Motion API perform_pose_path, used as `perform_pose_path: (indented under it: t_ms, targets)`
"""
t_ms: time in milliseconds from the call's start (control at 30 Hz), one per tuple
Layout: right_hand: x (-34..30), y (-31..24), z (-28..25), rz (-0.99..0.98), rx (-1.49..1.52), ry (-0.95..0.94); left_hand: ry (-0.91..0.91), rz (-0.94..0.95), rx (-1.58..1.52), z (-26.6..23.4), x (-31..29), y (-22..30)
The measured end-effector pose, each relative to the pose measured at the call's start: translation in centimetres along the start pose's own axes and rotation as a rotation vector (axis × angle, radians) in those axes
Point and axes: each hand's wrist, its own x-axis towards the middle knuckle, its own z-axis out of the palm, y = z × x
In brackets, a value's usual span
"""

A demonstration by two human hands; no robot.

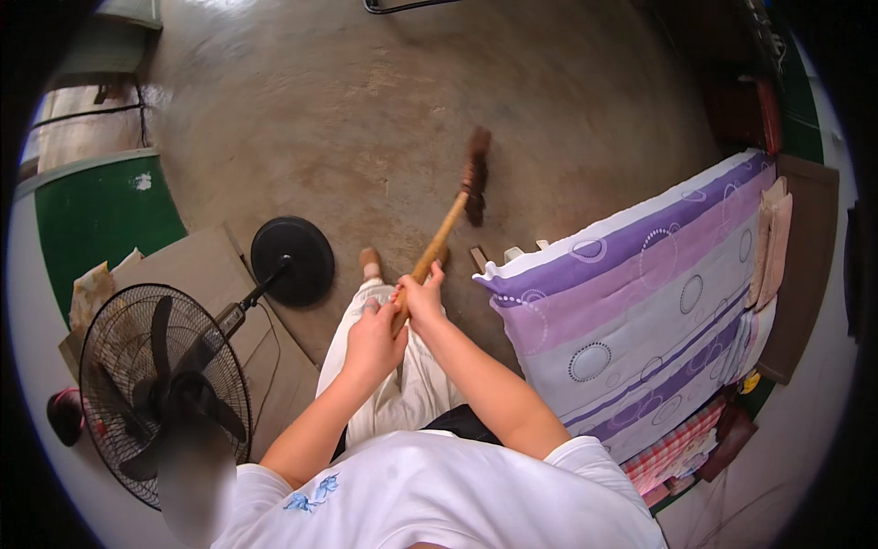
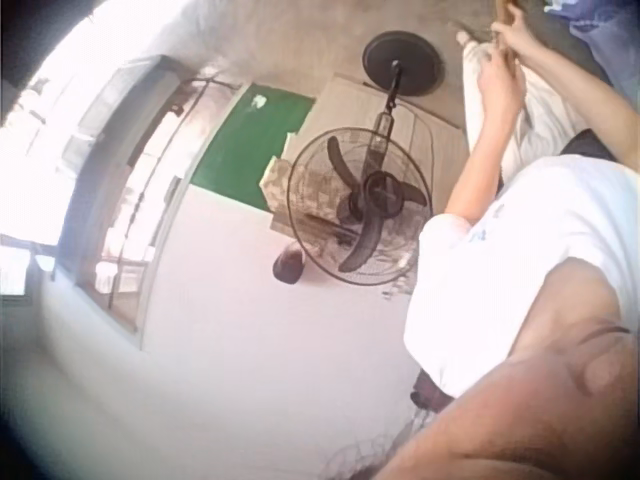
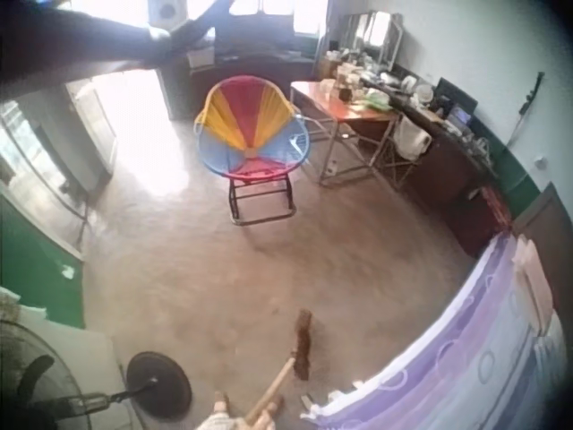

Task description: The person sweeps the concrete floor of a bedroom using a traditional straw broom. They move around furniture, including beds, a fan, and a rocking chair, sweeping debris across the floor.

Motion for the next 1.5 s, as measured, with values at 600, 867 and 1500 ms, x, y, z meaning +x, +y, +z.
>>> perform_pose_path:
  t_ms: [600, 867, 1500]
  targets:
    - [5.5, 3.1, 19.3, 0.054, -0.338, -0.253, 0.088, -0.168, 0.024, -14.1, 5.9, -9.1]
    - [-1.9, -3.6, 20.0, 0.231, -0.588, -0.457, -0.032, -0.707, -1.205, -9.2, 12.8, -15.4]
    - [3.4, -16.1, 22.2, 0.782, -1.866, -0.657, 0.812, -1.285, -2.467, 9.7, 20.7, -10.6]
